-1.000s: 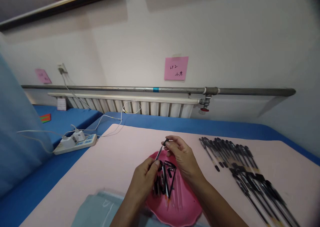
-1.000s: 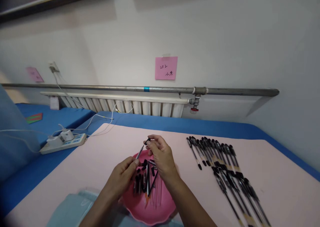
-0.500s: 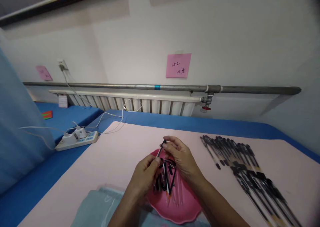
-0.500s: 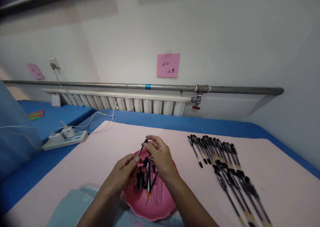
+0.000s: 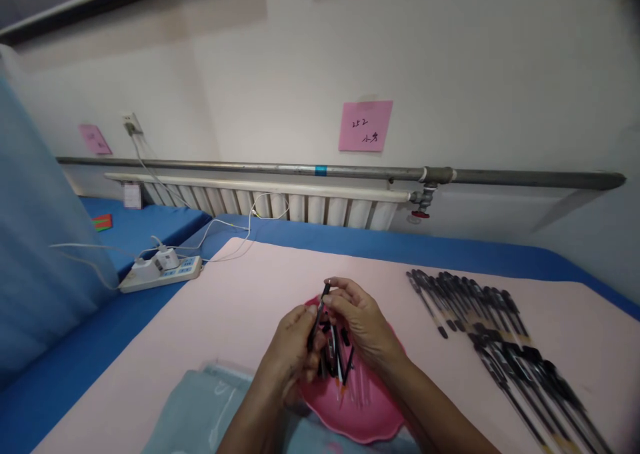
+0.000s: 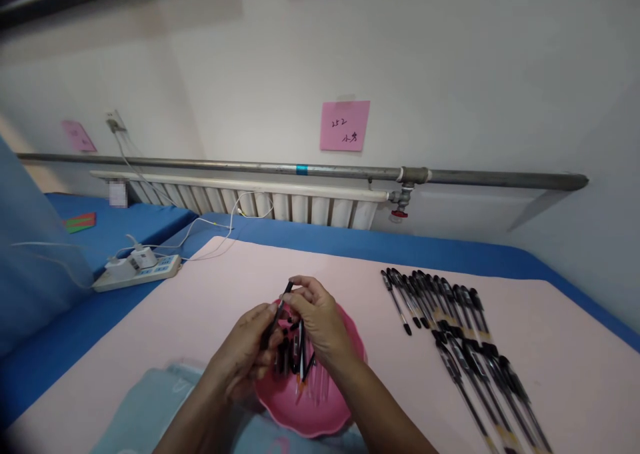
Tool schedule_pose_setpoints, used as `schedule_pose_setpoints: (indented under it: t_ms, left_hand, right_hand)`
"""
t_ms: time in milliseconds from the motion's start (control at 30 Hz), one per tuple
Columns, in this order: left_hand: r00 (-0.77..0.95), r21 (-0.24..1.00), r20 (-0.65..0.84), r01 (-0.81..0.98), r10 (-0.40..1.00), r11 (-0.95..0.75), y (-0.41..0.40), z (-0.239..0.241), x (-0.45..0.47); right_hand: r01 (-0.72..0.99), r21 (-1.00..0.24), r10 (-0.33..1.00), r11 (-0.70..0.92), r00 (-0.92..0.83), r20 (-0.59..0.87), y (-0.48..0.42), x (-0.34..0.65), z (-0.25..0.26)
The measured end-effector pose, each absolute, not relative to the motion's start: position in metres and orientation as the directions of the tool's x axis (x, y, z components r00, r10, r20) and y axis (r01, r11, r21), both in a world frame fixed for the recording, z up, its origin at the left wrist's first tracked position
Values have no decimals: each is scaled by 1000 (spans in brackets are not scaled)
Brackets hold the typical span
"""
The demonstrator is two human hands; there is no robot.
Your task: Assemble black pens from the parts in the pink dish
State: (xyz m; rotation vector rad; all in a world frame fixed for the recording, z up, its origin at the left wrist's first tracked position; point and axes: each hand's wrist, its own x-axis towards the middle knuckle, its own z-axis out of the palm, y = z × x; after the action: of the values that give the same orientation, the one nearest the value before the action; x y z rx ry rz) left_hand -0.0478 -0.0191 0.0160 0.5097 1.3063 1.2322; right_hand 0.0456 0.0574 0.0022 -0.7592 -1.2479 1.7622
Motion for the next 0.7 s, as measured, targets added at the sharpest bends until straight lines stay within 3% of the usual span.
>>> schedule_pose_setpoints:
  t_ms: [200,433,700]
  left_hand:
    - [-235,854,-432,-418,871,311,-15,11,-48]
    - [-307,907,-384,-301,871,294,-15,16,-55]
    - [-266,910,-371,-295,890,291,-21,21,-57]
  right_hand:
    - [-266,-942,860,-205,-508,-44,52,42,-8]
    - [-218,-951,812,-218,-581,-53,54,44,-7]
    - [-159,-960,783,-229,-616,-84,55,46,4]
